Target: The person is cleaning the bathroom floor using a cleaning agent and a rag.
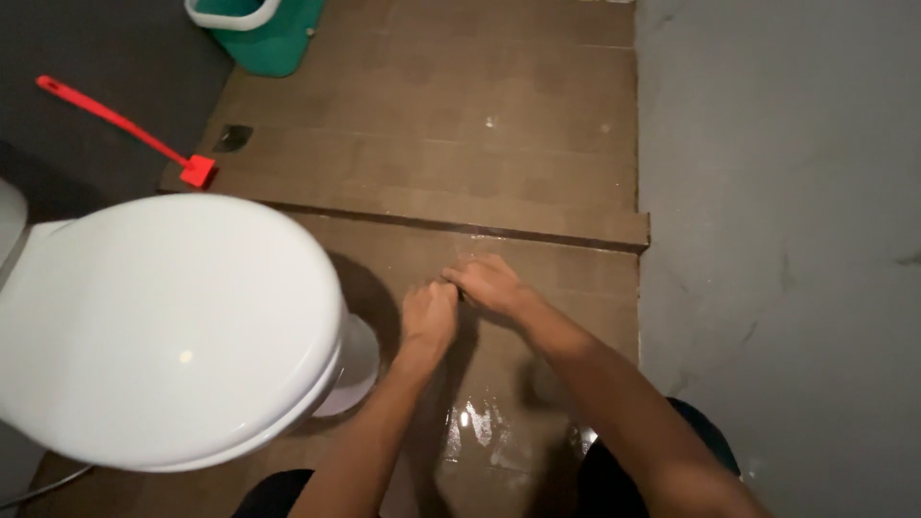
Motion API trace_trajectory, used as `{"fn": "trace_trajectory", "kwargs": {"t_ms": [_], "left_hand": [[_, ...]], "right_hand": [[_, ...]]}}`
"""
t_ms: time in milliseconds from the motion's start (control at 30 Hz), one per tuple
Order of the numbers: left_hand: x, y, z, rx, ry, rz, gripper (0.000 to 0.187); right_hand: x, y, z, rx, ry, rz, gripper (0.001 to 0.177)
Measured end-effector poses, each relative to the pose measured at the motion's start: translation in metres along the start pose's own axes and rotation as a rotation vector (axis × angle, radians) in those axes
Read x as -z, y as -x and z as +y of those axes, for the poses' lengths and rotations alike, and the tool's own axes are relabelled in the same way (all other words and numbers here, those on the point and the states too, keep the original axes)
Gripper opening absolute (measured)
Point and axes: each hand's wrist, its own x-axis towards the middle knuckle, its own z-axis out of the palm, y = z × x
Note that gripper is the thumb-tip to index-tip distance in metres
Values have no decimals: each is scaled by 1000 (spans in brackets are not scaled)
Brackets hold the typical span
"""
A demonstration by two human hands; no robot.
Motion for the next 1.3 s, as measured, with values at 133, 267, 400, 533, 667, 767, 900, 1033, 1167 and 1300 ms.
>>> {"fn": "trace_trajectory", "kwargs": {"t_ms": [133,267,400,533,667,767,900,1033,1167,1300], "left_hand": [[8,6,-6,114,5,-80,18],[7,18,-8,131,-111,-72,16],[19,30,-3,156,-143,-28,14],[14,30,-4,189,-168,15,13],[33,29,-9,158,-140,47,10],[49,23,-13,166,-48,63,9],[94,13,-4,352,269,130,31],[121,9,0,381,537,309,37],[123,-1,6,313,729,493,32],[123,-7,16,284,930,625,35]], "right_hand": [[4,-13,-14,11,-7,-93,44],[-20,-14,-8,154,-42,10,41],[-26,-20,-13,255,-18,34,39],[-19,-22,-19,266,-11,7,26],[-1,-24,-26,230,69,19,26],[16,-24,-27,282,77,135,37],[47,-21,-27,139,61,297,63],[71,-17,-30,-67,-53,515,54],[77,-16,-31,-165,-134,591,56],[51,-21,-21,-254,-182,640,70]]}}
